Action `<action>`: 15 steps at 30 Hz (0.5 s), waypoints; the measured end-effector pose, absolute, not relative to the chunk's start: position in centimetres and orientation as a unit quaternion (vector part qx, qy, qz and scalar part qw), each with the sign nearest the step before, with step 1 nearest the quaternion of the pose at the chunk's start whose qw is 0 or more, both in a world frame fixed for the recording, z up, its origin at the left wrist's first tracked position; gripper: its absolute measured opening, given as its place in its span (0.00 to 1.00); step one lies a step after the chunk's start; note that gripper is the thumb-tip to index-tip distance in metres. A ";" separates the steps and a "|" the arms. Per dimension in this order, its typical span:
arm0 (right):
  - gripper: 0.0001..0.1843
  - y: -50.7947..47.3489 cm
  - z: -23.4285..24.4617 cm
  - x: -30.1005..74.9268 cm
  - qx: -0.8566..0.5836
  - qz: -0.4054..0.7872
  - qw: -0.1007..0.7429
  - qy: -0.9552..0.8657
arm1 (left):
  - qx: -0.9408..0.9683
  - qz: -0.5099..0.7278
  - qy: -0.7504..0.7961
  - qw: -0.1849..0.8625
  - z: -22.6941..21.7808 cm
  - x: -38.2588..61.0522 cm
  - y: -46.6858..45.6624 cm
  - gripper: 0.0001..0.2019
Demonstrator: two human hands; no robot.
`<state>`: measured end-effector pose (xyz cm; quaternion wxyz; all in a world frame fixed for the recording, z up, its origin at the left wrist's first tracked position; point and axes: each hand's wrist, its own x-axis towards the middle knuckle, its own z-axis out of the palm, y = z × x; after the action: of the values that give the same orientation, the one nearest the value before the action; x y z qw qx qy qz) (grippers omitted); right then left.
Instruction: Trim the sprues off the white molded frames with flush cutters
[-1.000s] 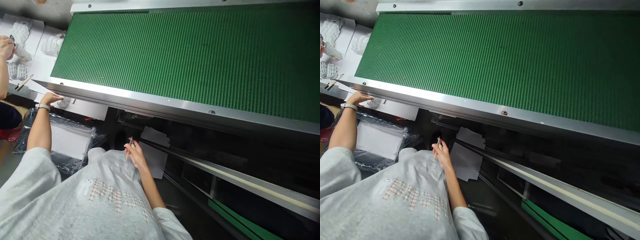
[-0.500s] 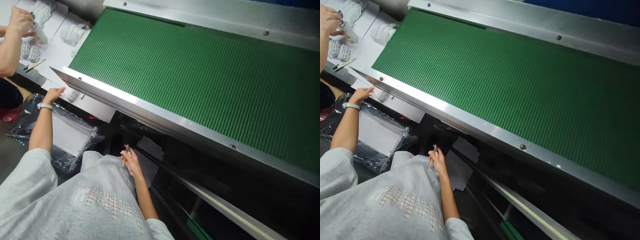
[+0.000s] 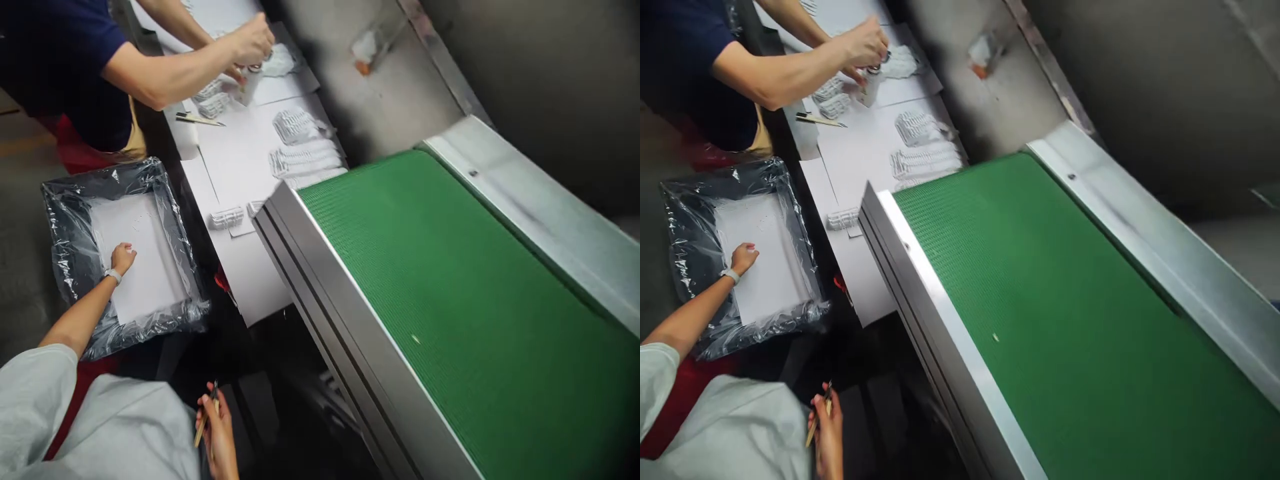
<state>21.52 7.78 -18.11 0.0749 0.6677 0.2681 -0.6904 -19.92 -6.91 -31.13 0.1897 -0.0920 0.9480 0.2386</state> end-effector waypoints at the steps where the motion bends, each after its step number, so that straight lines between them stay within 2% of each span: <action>1: 0.49 7.7 -19.3 21.9 0.671 -0.683 0.087 0.276 | -0.092 0.238 0.949 0.185 -32.4 -21.1 -6.4 0.19; 5: 0.47 8.0 -23.4 23.6 0.674 -0.657 0.106 0.319 | -0.075 0.234 0.955 0.166 -37.2 -26.3 -4.3 0.25; 9: 0.48 8.5 -24.8 25.3 0.692 -0.618 0.126 0.350 | -0.091 0.231 0.951 0.183 -40.8 -28.1 -3.5 0.26; 15: 0.49 8.4 -23.4 26.4 0.714 -0.571 0.122 0.387 | -0.117 0.247 0.942 0.196 -41.4 -27.2 -4.3 0.21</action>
<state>26.36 8.41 -23.41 0.1219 0.7137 0.3872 -0.5709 -27.23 -4.29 -41.44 0.1964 -0.1169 0.9418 0.2467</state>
